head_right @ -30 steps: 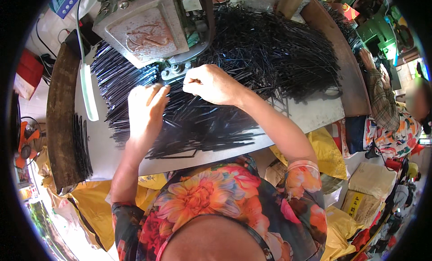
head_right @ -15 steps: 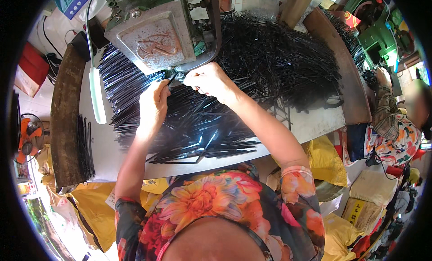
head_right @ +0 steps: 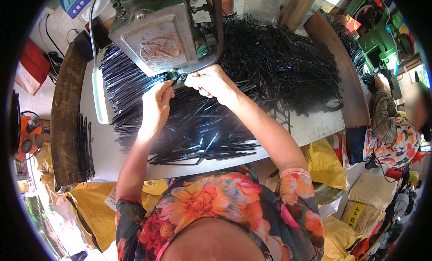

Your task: The person processes plastic rods using a machine, inserting the ends into the mechanism and joining the pieces together by hand.

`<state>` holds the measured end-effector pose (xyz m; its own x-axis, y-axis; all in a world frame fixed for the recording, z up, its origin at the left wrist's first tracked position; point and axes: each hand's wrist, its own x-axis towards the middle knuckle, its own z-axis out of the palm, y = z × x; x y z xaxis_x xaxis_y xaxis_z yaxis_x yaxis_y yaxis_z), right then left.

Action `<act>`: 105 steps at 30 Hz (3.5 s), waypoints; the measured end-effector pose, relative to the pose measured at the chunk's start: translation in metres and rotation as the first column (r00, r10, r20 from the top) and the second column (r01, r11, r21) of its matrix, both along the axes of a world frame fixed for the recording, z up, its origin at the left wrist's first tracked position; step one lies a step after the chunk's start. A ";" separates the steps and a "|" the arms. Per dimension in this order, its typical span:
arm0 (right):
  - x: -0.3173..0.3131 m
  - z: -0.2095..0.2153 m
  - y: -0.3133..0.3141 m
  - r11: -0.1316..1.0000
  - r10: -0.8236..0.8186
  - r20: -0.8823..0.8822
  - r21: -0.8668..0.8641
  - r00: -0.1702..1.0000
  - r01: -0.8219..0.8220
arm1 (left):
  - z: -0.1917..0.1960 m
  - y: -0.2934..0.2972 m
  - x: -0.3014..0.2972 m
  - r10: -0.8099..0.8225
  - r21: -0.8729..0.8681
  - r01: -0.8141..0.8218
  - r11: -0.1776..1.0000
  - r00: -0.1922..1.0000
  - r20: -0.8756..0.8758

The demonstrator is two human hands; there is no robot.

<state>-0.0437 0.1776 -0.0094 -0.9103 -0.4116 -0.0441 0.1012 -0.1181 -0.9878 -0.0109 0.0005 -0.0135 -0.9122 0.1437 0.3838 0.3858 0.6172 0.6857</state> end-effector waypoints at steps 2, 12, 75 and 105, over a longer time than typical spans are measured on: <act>0.000 0.002 -0.003 0.999 -0.026 0.067 -0.038 0.997 0.029 | -0.001 -0.001 -0.002 -0.010 -0.011 0.010 1.000 1.000 -0.019; 0.001 -0.002 -0.003 1.000 -0.003 0.060 0.007 0.998 0.003 | 0.000 0.007 0.009 -0.005 -0.513 -0.153 0.844 0.956 -0.292; -0.028 -0.029 0.048 0.919 -0.126 0.428 -0.290 0.895 0.268 | -0.012 -0.001 0.010 0.073 -0.260 -0.084 0.962 0.996 -0.051; -0.029 -0.027 0.033 0.883 -0.179 0.460 -0.315 0.870 0.349 | -0.011 -0.008 0.013 0.050 -0.250 -0.066 0.966 0.996 -0.067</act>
<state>-0.0730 0.2105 -0.0364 -0.9199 -0.2191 -0.3251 0.3916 -0.5516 -0.7365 0.0025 -0.0075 -0.0248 -0.8984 0.1904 0.3959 0.3797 0.7897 0.4819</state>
